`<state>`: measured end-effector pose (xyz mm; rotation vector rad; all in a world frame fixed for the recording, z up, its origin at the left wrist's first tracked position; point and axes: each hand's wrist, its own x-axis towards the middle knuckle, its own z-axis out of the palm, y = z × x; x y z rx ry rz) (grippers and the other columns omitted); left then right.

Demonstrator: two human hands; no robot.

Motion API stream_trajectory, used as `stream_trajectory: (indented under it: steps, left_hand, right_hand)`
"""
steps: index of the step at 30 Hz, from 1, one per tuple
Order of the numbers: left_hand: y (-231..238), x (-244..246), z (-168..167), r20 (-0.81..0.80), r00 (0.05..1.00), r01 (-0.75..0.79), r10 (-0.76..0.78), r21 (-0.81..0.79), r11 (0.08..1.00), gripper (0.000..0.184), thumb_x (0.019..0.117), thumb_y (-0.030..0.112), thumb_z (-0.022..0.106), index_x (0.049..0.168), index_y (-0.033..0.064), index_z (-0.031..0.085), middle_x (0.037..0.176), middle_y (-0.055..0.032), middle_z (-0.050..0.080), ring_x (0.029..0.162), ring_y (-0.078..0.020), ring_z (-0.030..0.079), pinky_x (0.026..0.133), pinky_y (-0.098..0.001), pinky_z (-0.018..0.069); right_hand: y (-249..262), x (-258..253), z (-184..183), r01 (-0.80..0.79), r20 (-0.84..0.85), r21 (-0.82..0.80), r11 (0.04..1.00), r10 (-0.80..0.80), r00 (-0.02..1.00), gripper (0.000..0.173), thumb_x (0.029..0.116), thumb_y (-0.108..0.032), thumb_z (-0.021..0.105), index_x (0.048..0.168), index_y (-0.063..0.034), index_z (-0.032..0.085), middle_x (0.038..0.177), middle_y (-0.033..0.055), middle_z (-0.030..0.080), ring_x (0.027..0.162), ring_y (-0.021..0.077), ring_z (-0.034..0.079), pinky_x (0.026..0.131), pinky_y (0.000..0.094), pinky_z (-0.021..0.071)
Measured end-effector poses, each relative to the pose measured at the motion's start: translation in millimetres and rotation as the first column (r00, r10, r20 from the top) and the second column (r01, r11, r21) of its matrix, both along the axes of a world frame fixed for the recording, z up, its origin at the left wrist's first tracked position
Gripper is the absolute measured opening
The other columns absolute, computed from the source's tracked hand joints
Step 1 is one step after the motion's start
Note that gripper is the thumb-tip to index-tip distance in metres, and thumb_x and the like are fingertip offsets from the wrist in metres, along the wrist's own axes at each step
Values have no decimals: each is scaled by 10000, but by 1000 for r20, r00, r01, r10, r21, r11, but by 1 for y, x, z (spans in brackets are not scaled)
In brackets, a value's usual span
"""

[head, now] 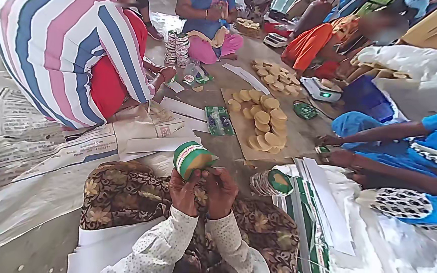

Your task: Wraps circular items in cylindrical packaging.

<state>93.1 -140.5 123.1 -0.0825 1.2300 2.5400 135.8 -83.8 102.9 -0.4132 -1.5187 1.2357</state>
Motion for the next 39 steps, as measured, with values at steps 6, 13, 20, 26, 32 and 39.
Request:
stream_trajectory:
  steps: [6,13,20,26,32,39]
  left_hand:
    - [-6,4,-3,-31,997,69,-69,-9,998,447,763,-156,704,1190,-56,618,1016,-23,751,963,-66,712,891,-232,588]
    - [-8,0,9,-98,982,157,-160,-36,987,453,757,-115,724,1193,-51,617,1028,-32,748,974,-78,712,894,-242,587]
    - [-18,-4,13,-100,949,288,-298,-101,952,410,759,-131,713,1152,-49,628,987,-41,757,935,-87,725,863,-253,604]
    - [-29,-17,16,-161,824,532,-543,-110,839,403,785,-57,753,1168,-24,634,1026,-55,752,968,-125,725,884,-298,604]
    - [-42,-48,32,-102,590,781,-801,-177,598,307,798,-76,715,1091,-3,658,984,-41,753,939,-112,723,883,-296,594]
    - [-38,-78,35,-177,213,878,-961,-396,268,269,800,-42,729,1053,19,660,935,22,735,875,-46,706,828,-241,588]
  right_hand:
    - [13,-9,5,121,-66,9,993,-121,990,243,773,33,779,928,-61,616,799,-55,674,713,16,657,686,195,592]
    - [27,-1,17,306,0,487,818,-351,937,141,860,-130,774,807,-38,683,849,59,662,812,43,651,741,124,544]
    - [34,11,27,222,137,557,800,-352,926,183,922,-174,707,914,9,701,912,116,683,845,102,666,793,171,558]
    - [49,23,42,187,36,698,691,-296,955,141,986,-99,636,891,-16,699,892,109,685,904,135,674,848,199,556]
    - [48,49,62,-131,384,781,611,-304,872,225,964,-160,578,899,-52,764,901,134,724,891,226,685,835,261,547]
    - [51,58,74,-237,434,712,661,-149,888,136,962,-167,656,902,-62,717,896,98,706,881,123,684,816,181,554]
